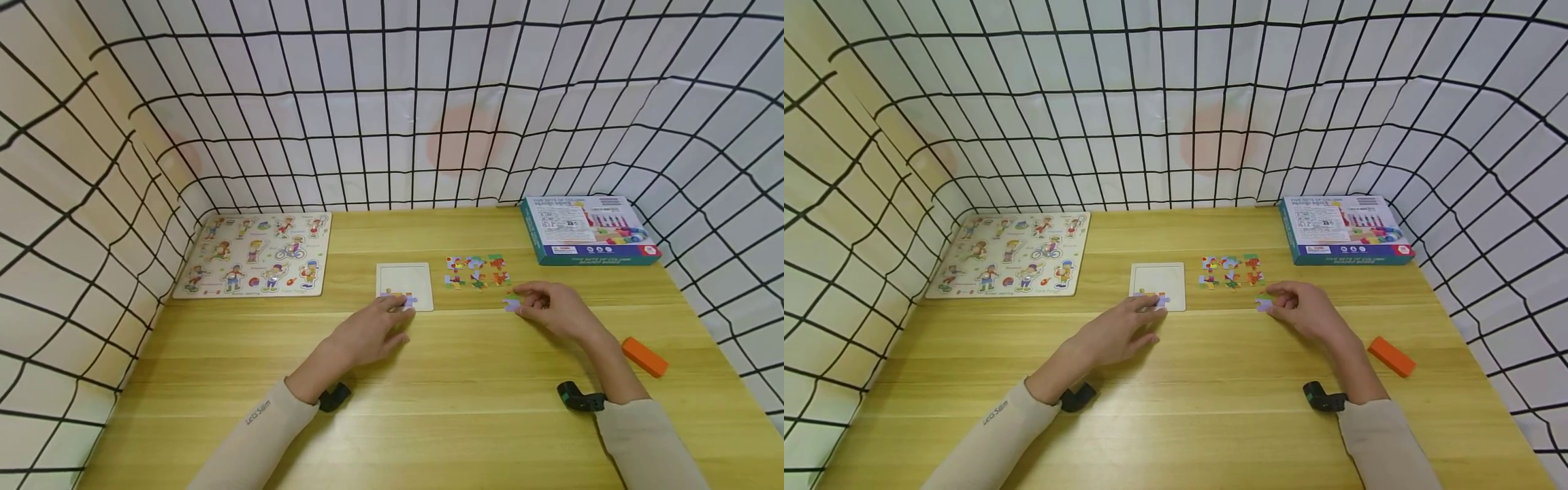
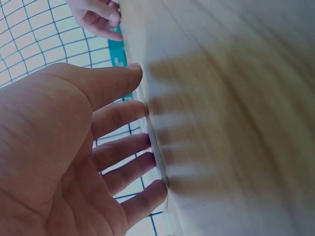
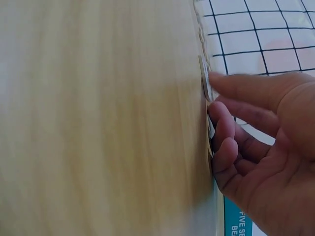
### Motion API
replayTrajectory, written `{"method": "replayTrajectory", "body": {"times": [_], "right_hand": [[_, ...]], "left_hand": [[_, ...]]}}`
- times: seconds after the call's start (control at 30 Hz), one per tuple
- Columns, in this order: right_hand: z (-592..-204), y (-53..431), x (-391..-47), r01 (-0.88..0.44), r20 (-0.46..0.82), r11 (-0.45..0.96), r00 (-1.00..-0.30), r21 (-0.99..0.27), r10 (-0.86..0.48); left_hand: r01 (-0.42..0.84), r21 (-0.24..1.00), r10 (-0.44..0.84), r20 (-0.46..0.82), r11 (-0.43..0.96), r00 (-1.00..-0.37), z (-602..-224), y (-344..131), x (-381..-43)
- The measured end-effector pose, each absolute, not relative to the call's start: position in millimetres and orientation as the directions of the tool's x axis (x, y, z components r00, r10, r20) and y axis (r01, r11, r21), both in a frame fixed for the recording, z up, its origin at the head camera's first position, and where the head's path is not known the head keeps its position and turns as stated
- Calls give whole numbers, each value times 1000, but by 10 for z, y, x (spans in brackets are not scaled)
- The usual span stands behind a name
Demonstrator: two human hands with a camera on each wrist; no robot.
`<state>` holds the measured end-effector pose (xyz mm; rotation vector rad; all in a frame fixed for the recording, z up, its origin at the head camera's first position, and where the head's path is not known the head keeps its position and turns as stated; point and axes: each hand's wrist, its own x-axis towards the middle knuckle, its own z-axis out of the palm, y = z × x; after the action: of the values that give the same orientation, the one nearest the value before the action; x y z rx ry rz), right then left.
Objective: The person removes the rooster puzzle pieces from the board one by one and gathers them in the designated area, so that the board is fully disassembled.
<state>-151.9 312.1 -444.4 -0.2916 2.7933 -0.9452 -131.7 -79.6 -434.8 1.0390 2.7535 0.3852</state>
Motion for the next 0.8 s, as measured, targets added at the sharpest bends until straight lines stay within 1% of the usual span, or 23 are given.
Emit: {"method": "replayTrajectory", "body": {"times": [0.17, 0.33, 0.63, 0.8], "right_hand": [[-4424, 3104, -1539, -108, -109, 785, -970, -610, -218], [-4370, 2992, -1574, -116, -79, 776, -975, -620, -209], [-4307, 2639, -1688, -141, -12, 686, -977, -714, -213], [-4333, 2332, -1776, -106, -22, 639, -982, -762, -189]], "left_hand": [[620, 327, 670, -58, 714, -740, -4356, -805, -1316], [601, 355, 657, -51, 716, -752, -4384, -811, -1324], [611, 360, 657, -7, 705, -754, -4393, -888, -1336], [593, 367, 653, -56, 717, -755, -4381, -986, -1313]]}}
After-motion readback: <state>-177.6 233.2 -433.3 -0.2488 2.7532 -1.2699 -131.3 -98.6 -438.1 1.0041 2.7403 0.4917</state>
